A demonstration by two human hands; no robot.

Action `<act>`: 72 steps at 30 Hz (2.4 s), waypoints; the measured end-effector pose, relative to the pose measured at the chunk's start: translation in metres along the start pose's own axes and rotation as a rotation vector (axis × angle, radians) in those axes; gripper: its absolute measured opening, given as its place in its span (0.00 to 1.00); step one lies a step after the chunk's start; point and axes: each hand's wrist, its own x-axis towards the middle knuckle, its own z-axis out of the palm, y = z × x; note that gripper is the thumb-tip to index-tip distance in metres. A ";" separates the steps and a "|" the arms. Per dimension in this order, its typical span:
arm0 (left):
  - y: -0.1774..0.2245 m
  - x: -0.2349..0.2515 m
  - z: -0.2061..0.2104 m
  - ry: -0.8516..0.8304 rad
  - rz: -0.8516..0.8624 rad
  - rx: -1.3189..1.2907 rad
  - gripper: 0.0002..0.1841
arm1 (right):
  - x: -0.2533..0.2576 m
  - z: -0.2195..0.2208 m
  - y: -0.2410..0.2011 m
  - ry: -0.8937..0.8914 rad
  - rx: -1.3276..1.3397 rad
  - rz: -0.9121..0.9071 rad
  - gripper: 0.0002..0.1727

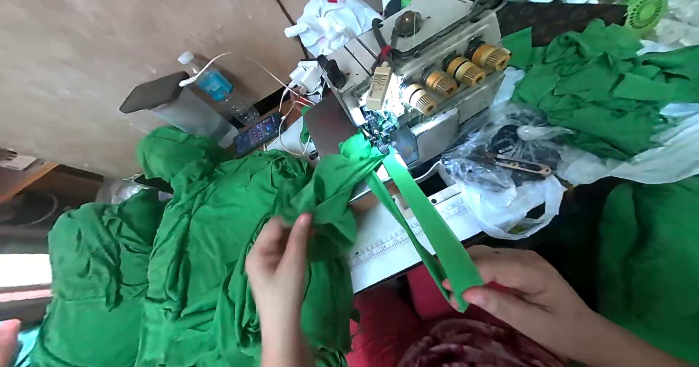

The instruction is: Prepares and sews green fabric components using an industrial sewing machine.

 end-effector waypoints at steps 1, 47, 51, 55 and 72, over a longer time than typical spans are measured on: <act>0.000 -0.009 -0.008 0.056 0.047 -0.156 0.03 | 0.000 -0.002 0.000 0.000 0.039 0.001 0.16; 0.023 -0.078 -0.052 -0.334 0.213 0.412 0.11 | 0.009 0.008 -0.019 -0.094 0.095 -0.071 0.12; 0.071 -0.086 -0.042 -0.406 0.336 0.210 0.12 | 0.023 0.022 -0.021 -0.071 0.099 -0.105 0.13; 0.079 -0.087 -0.027 -0.361 0.493 0.184 0.11 | 0.035 0.037 -0.020 -0.065 0.038 -0.195 0.15; 0.065 -0.076 0.003 -0.623 0.220 0.078 0.10 | 0.018 0.020 -0.015 -0.015 -0.250 -0.312 0.05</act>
